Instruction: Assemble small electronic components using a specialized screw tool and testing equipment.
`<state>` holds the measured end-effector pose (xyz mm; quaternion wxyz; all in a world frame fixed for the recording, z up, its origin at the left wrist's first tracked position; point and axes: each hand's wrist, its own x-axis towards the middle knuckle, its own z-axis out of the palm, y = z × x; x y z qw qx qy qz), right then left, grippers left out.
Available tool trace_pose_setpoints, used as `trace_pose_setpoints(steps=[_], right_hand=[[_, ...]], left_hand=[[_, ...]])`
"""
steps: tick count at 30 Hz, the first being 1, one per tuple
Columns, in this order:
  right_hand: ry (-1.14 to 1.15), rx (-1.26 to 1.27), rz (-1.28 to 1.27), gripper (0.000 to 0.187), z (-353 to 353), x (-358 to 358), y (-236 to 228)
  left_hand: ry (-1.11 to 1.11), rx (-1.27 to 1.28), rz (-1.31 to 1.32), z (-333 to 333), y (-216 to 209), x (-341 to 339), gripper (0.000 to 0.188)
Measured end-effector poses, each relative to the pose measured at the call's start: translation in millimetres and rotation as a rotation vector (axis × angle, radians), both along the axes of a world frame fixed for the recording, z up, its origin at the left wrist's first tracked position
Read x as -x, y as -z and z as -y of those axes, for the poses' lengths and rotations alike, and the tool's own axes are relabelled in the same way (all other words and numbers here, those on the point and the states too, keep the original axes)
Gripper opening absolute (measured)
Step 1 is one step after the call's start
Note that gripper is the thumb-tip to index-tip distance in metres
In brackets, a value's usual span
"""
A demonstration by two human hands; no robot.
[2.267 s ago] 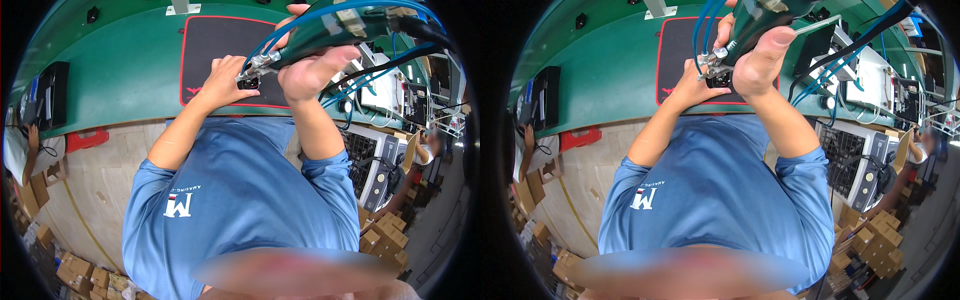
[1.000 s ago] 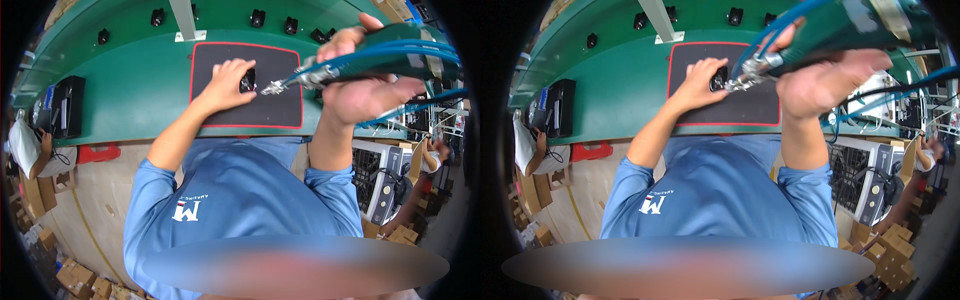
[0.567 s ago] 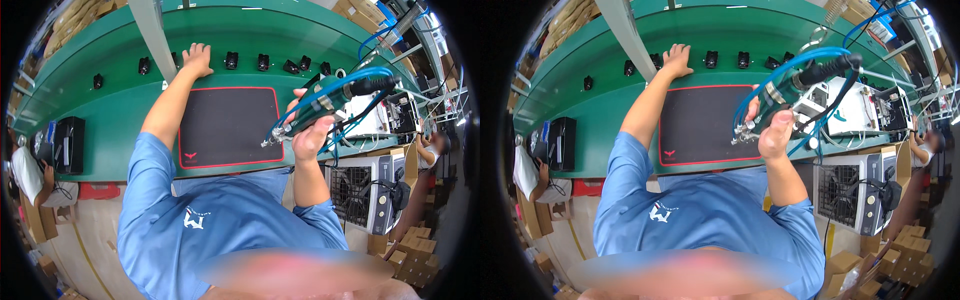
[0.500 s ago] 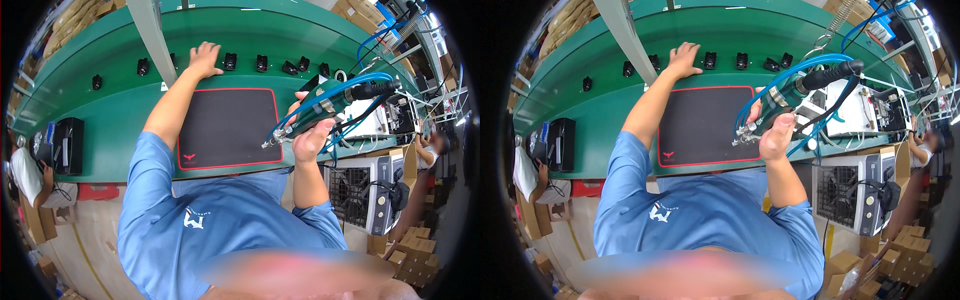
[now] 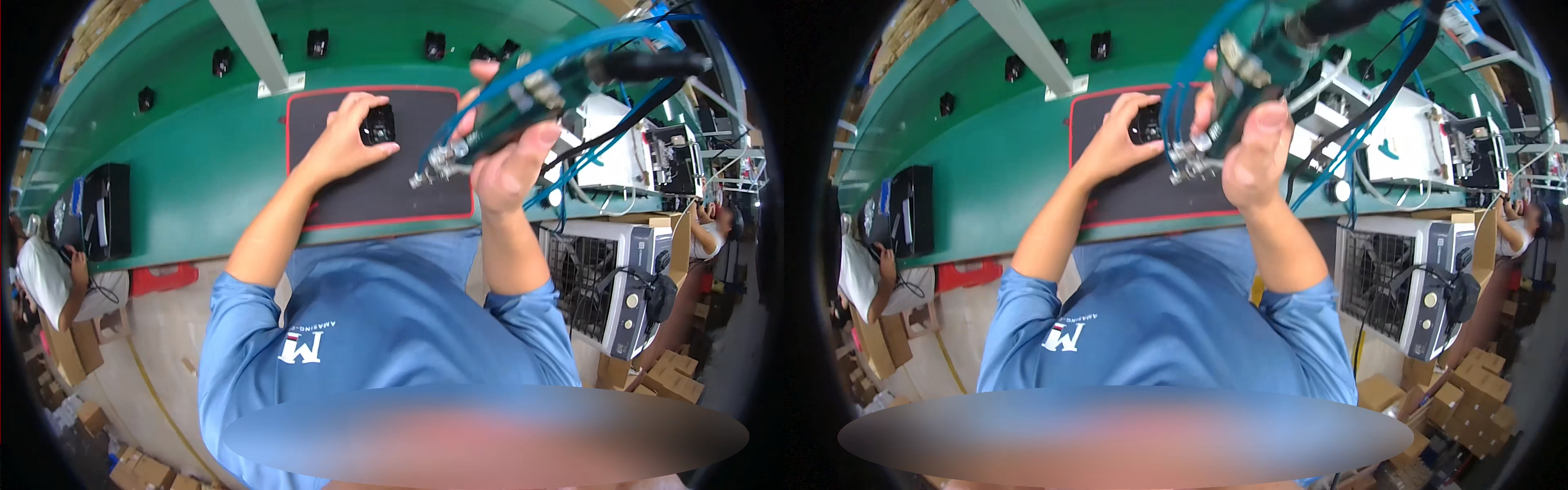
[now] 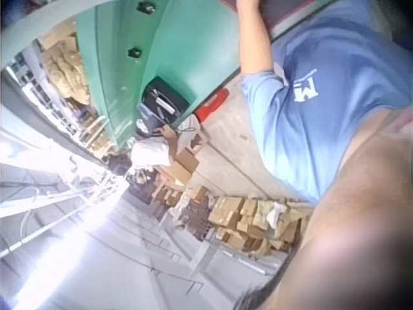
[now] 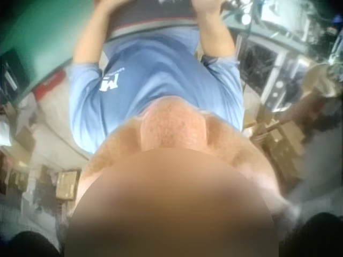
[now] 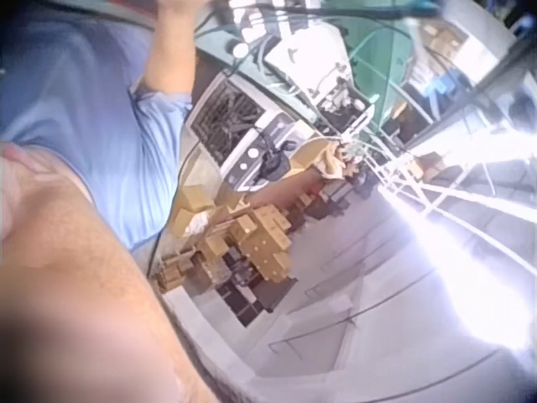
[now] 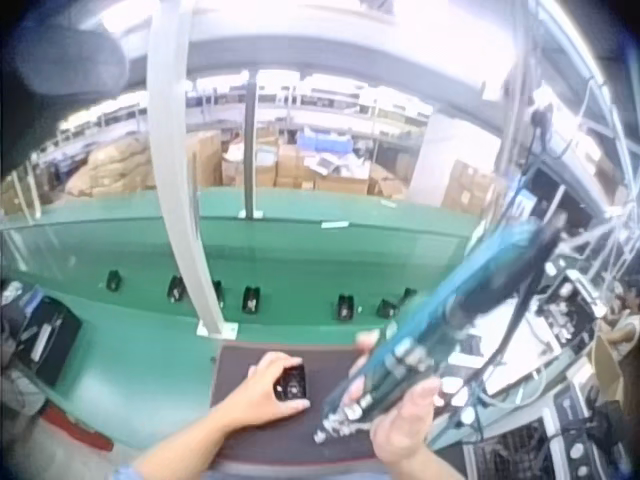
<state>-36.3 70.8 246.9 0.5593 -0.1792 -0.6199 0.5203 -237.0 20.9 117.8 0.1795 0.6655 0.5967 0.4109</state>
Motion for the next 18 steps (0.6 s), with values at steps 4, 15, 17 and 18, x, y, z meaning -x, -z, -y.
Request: trace_pose_setpoints(steps=[4, 15, 17, 18], right_hand=[[-0.033, -0.001, 0.055, 0.114, 12, 22, -13], [-0.008, -0.062, 0.044, 0.102, 18, 35, 18], [0.029, -0.11, 0.063, 0.102, 19, 34, 14], [0.031, -0.109, 0.065, 0.102, 18, 34, 13]], left_hand=[[-0.019, 0.082, 0.061, 44, 18, -38, 0.081], [-0.01, -0.04, 0.035, 51, 25, -42, 0.073], [-0.016, -0.048, 0.036, 52, 21, -42, 0.074], [-0.015, -0.039, 0.047, 53, 18, -42, 0.074]])
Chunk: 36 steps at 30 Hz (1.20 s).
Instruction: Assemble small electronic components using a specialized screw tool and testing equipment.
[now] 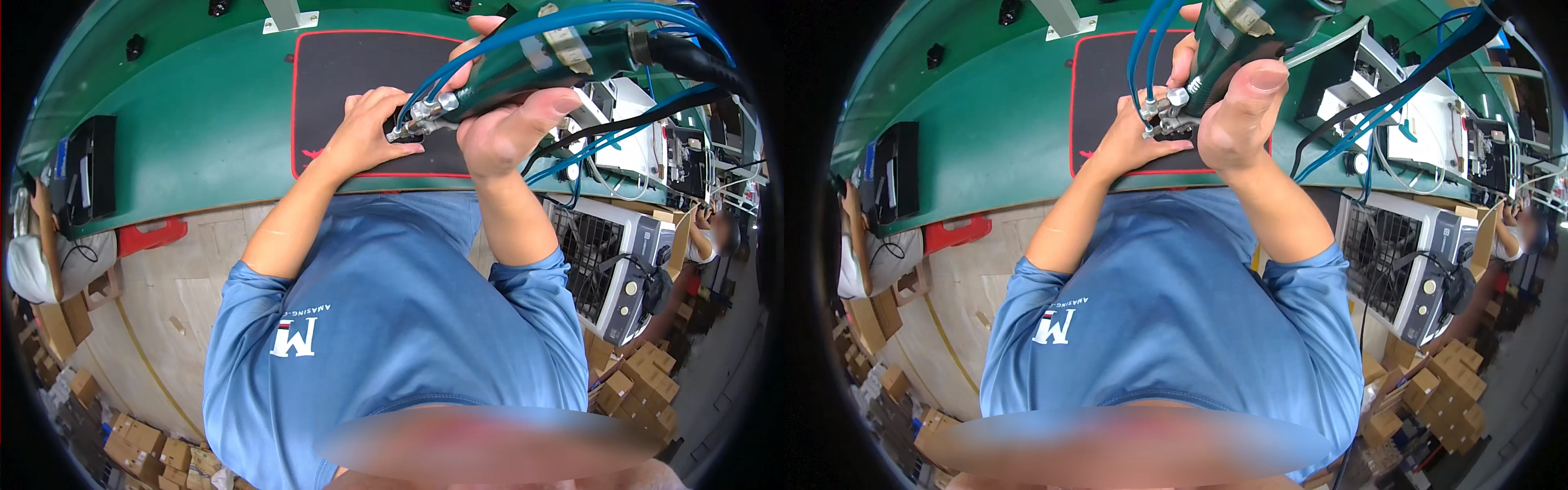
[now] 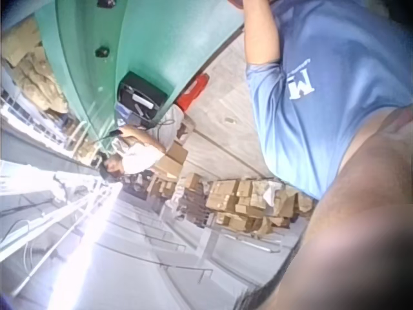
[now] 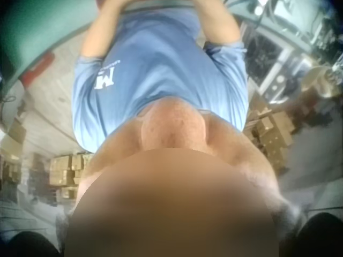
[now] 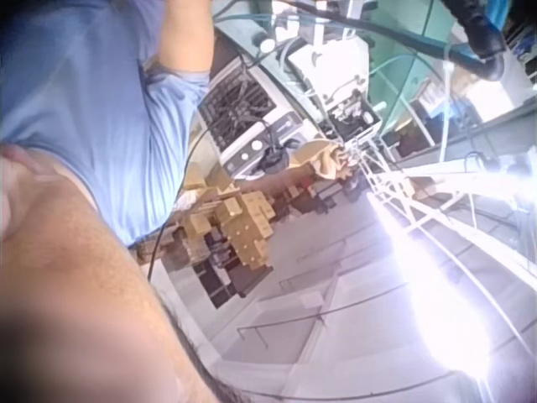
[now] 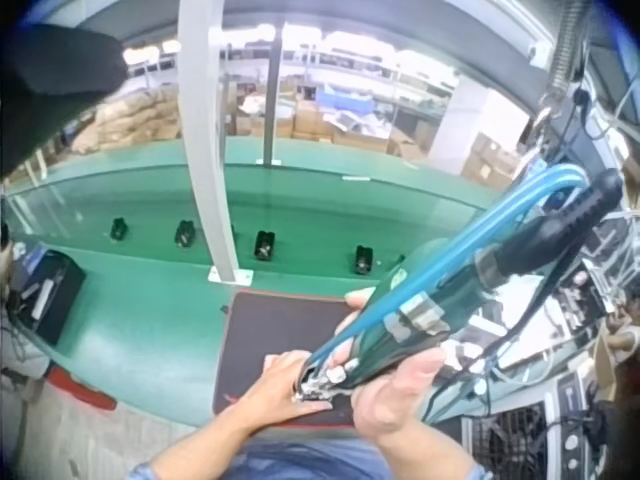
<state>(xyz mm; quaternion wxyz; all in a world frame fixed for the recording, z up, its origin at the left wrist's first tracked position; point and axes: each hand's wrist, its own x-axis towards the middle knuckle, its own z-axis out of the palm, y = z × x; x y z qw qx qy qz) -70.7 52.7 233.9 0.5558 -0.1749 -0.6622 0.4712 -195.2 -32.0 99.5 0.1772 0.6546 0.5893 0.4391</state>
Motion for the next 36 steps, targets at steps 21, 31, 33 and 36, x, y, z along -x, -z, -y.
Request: trace_pose_setpoints(steps=[21, 31, 33, 36], right_hand=[[-0.152, 0.155, -0.021, 0.107, -4, -4, 15], [-0.156, 0.165, -0.25, 0.103, -18, 12, 1], [-0.255, 0.267, -0.237, 0.1, -9, 15, 7], [-0.261, 0.325, -0.304, 0.095, -2, 24, 13]], left_hand=[[0.004, 0.022, 0.013, -4, 5, 3, 0.075], [-0.036, -0.038, -0.045, -4, 16, 3, 0.08], [-0.01, -0.03, -0.026, -5, 17, 3, 0.08], [0.02, 0.001, 0.006, -7, 15, 3, 0.08]])
